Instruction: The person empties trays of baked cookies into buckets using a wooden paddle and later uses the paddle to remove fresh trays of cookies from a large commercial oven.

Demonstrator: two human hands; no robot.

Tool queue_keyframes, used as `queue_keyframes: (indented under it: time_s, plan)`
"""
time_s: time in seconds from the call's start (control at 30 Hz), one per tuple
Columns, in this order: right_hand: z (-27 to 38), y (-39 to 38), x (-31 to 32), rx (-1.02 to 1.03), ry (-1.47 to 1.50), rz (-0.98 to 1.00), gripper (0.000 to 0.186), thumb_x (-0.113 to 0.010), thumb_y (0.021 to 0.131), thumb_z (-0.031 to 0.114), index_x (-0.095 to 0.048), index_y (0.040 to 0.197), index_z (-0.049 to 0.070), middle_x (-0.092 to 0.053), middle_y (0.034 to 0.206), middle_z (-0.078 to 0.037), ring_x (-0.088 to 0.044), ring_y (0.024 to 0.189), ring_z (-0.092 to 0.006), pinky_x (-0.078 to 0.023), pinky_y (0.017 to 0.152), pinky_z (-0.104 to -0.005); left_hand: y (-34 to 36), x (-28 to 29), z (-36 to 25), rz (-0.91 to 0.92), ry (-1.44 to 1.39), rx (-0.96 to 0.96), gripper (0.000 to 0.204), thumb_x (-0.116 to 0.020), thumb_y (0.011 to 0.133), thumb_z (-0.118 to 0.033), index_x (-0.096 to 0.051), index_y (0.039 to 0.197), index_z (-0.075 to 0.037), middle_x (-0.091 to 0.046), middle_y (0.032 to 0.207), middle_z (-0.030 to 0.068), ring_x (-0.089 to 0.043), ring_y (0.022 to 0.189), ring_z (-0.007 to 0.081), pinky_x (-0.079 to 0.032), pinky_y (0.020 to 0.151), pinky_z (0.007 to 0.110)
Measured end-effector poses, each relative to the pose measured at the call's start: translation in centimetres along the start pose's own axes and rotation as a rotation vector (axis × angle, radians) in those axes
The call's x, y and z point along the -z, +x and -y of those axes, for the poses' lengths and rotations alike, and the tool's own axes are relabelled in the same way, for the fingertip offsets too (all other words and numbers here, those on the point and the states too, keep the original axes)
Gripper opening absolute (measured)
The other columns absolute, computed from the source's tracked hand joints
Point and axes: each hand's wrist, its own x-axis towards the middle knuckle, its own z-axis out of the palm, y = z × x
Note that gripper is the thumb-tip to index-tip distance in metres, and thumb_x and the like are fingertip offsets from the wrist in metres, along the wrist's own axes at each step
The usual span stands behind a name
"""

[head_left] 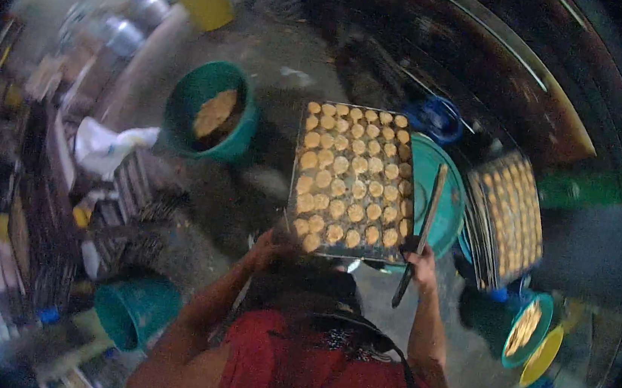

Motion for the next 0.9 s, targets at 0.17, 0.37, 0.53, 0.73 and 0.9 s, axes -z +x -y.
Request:
queue_keyframes:
  time_s: [0.17,0.37,0.53,0.73,0.9]
  plan:
    - [-5.0,7.5,-8.7,0.153,-0.097,0.156,0.049,-0.064,0.066,0.001,-0.05,0.112,-0.001,-0.06,0.099,-0.009,-0.06,0.088,-0.0187,-0.048,0.076,-0.0332,-3.3,11.0,6.7,-0.194,0.618,-0.707,0.037,-0.065,0.074,-0.011,-0.054,0.108,-0.002,-0.061,0.094,0.0086,-0.06,0.083,0.0203,-0.048,0.075,0.032]
    - [-5.8,19.3,-23.2,0.098,-0.281,0.342,0.055,-0.064,0.07,0.011,-0.043,0.118,-0.005,-0.059,0.097,-0.008,-0.057,0.082,-0.019,-0.046,0.073,-0.0314,-3.6,19.0,6.8,-0.404,-0.53,0.026,0.016,-0.064,0.076,-0.014,-0.06,0.088,-0.004,-0.06,0.075,0.0061,-0.059,0.071,0.02,-0.047,0.068,0.034]
    - [-3.6,23.9,-36.8,0.357,-0.889,0.059,0.039,-0.063,0.073,0.017,-0.053,0.105,-0.003,-0.06,0.084,-0.009,-0.056,0.076,-0.018,-0.045,0.07,-0.0312,0.9,31.9,5.8,-0.543,-0.657,-0.02,0.021,-0.064,0.074,-0.024,-0.06,0.081,-0.005,-0.057,0.067,0.0035,-0.055,0.062,0.0166,-0.044,0.06,0.032]
    - [11.5,12.8,-46.6,0.689,-0.635,0.086,0.03,-0.062,0.078,0.02,-0.056,0.098,-0.001,-0.059,0.081,-0.006,-0.056,0.076,-0.0155,-0.045,0.07,-0.0296,5.6,38.7,4.1,-0.63,-0.678,-0.104,0.02,-0.063,0.074,-0.025,-0.06,0.075,-0.006,-0.056,0.062,0.0044,-0.055,0.054,0.0201,-0.046,0.05,0.038]
    - [-5.6,14.1,-42.5,0.033,-1.351,0.546,0.043,-0.064,0.07,0.016,-0.056,0.11,0.002,-0.063,0.086,-0.017,-0.059,0.074,-0.0211,-0.047,0.07,-0.0349,6.4,41.9,1.0,-0.557,-0.923,0.169,0.018,-0.06,0.074,-0.024,-0.059,0.074,-0.007,-0.057,0.062,0.0057,-0.055,0.051,0.0216,-0.047,0.046,0.038]
